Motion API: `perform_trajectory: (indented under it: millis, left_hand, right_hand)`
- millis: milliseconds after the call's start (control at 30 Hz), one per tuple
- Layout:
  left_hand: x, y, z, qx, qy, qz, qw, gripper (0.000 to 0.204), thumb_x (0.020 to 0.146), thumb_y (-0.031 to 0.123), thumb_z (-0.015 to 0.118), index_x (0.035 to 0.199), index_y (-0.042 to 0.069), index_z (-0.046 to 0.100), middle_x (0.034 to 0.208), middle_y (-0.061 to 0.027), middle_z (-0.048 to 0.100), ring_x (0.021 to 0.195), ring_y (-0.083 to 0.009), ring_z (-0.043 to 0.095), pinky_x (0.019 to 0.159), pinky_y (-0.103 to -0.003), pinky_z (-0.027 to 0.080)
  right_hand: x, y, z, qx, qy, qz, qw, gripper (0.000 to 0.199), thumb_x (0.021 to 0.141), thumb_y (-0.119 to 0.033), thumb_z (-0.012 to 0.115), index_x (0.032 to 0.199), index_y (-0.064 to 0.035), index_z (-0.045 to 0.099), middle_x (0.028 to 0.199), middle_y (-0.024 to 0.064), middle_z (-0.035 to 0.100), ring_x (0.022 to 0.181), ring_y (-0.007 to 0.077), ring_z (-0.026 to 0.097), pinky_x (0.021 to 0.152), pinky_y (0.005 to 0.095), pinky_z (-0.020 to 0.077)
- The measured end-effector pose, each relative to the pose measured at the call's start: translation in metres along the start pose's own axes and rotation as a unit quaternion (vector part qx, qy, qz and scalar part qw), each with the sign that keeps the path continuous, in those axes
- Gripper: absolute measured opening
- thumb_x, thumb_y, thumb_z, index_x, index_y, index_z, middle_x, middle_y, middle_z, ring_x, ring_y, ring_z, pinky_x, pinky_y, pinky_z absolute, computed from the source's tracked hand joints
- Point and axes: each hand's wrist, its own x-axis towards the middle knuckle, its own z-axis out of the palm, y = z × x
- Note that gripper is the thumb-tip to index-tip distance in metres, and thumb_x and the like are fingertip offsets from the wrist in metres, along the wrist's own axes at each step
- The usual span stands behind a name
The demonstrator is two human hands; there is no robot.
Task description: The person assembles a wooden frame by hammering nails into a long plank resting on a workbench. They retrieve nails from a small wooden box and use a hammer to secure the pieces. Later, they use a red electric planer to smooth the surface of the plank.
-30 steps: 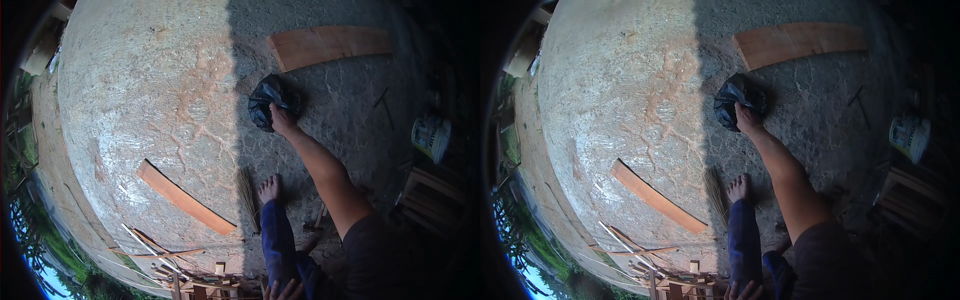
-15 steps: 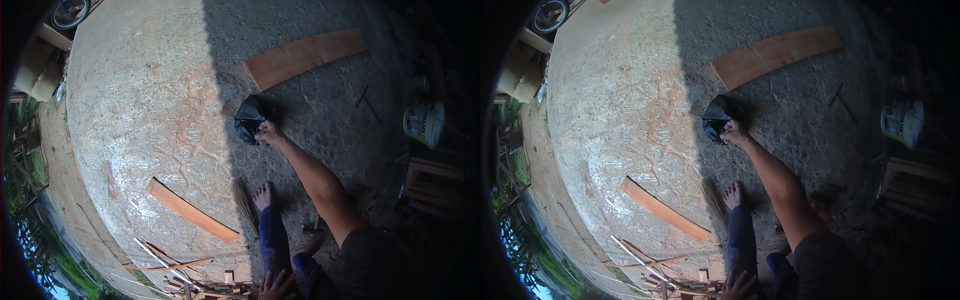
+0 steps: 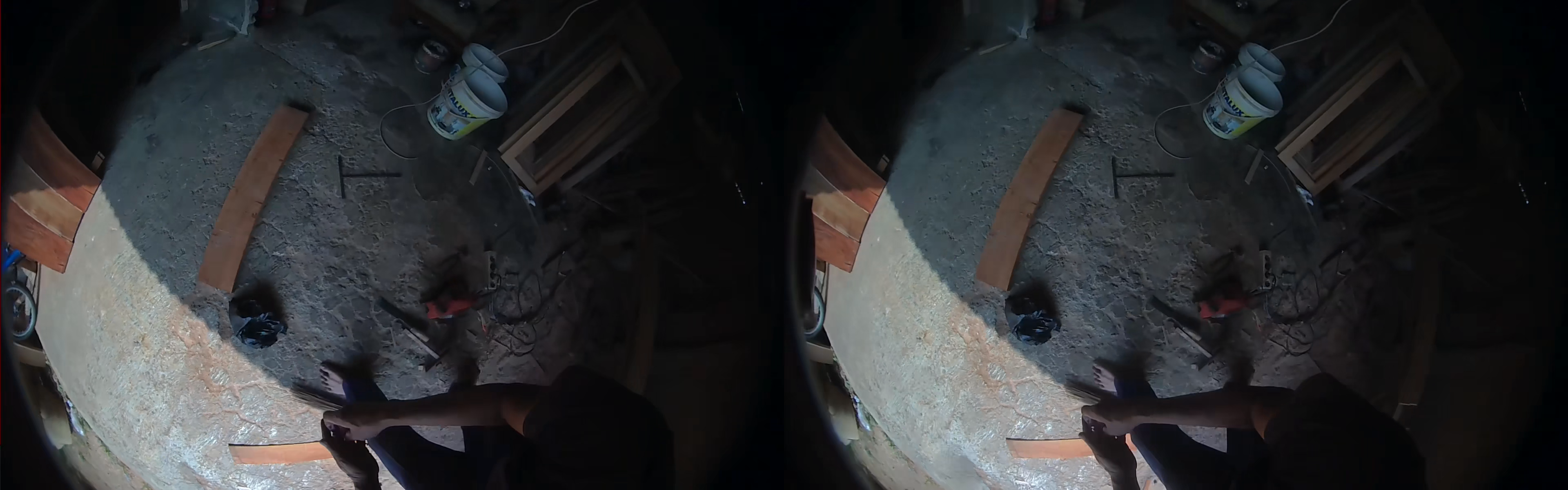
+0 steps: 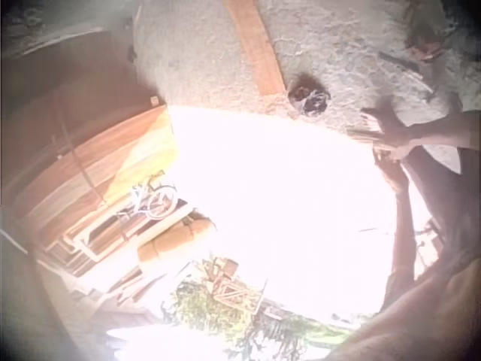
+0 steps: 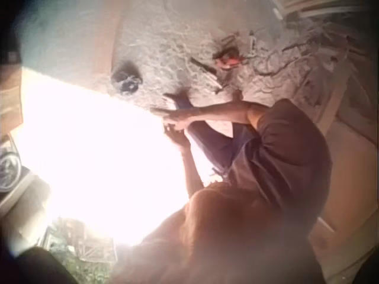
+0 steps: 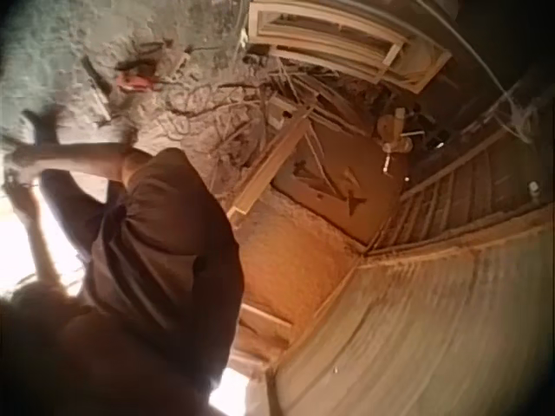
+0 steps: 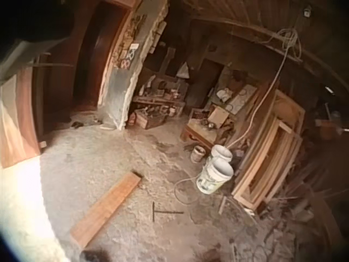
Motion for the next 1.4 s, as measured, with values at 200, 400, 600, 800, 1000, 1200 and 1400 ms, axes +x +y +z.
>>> perform_trajectory:
  millis: [200,400,600,800,1000,1200,1400]
  left_hand:
    - [-0.05,-0.032,0.075,0.193,-0.159,0.02,0.968,0.03,0.103,0.029,0.039,0.118,0.005,0.05,0.104,-0.0089,0.054,0.097,-0.0228,0.055,0.088,-0.037,0.044]
    - [-0.091,-0.083,0.155,0.106,-0.216,-0.189,0.952,0.03,0.102,0.027,0.042,0.125,0.007,0.046,0.109,-0.0111,0.053,0.095,-0.0225,0.056,0.087,-0.04,0.047]
    - [-0.189,-0.147,0.249,0.403,-0.328,-0.177,0.836,0.047,0.1,0.019,0.047,0.143,0.0,0.041,0.104,-0.011,0.057,0.081,-0.0168,0.055,0.08,-0.039,0.052]
    - [-0.295,-0.231,0.372,0.545,-0.523,-0.089,0.649,0.028,0.096,0.017,0.056,0.115,-0.003,0.06,0.071,0.005,0.046,0.047,-0.0018,0.034,0.042,-0.018,0.023]
    - [-0.261,-0.288,0.414,0.704,-0.593,-0.04,0.389,0.018,0.098,0.016,0.054,0.106,0.002,0.062,0.075,0.0012,0.051,0.058,-0.0071,0.044,0.051,-0.022,0.036]
    - [-0.347,-0.295,0.409,0.565,-0.446,-0.511,0.47,0.016,0.094,0.007,0.056,0.11,0.006,0.057,0.087,-0.0026,0.057,0.077,-0.0124,0.057,0.059,-0.024,0.048]
    - [-0.372,-0.269,0.315,0.686,-0.661,-0.153,0.26,0.031,0.09,0.007,0.058,0.12,0.002,0.057,0.111,-0.0131,0.063,0.11,-0.0226,0.06,0.095,-0.034,0.048]
  right_hand:
    - [-0.137,0.022,0.082,0.007,0.48,0.01,0.877,0.018,0.087,-0.015,0.061,0.098,-0.0038,0.052,0.083,0.0135,0.057,0.089,0.0324,0.061,0.081,0.0417,0.0451]
    - [-0.287,0.044,0.056,0.016,0.508,-0.113,0.854,0.031,0.084,-0.009,0.063,0.111,0.001,0.051,0.083,0.0164,0.059,0.081,0.0347,0.061,0.071,0.0445,0.0466]
    - [-0.467,0.121,0.049,0.093,0.601,-0.075,0.79,0.039,0.081,-0.005,0.062,0.117,0.0011,0.05,0.09,0.0236,0.062,0.086,0.0422,0.061,0.069,0.0508,0.0474]
    - [-0.593,0.177,0.095,0.148,0.733,0.015,0.664,0.039,0.081,-0.015,0.068,0.115,-0.0034,0.051,0.078,0.0206,0.063,0.077,0.0438,0.063,0.069,0.0501,0.0487]
    - [-0.679,0.177,0.166,0.232,0.793,0.059,0.56,0.056,0.093,-0.032,0.063,0.144,-0.0184,0.042,0.086,0.0176,0.067,0.082,0.0367,0.067,0.069,0.0497,0.0504]
    - [-0.673,0.209,0.352,0.297,0.833,0.228,0.408,0.047,0.09,-0.028,0.063,0.135,-0.0162,0.053,0.099,0.018,0.068,0.082,0.0335,0.068,0.072,0.0423,0.0543]
    - [-0.557,0.225,0.53,0.523,0.777,0.211,0.28,0.042,0.09,-0.031,0.068,0.126,-0.0103,0.062,0.109,0.0109,0.07,0.094,0.0248,0.068,0.081,0.039,0.0548]
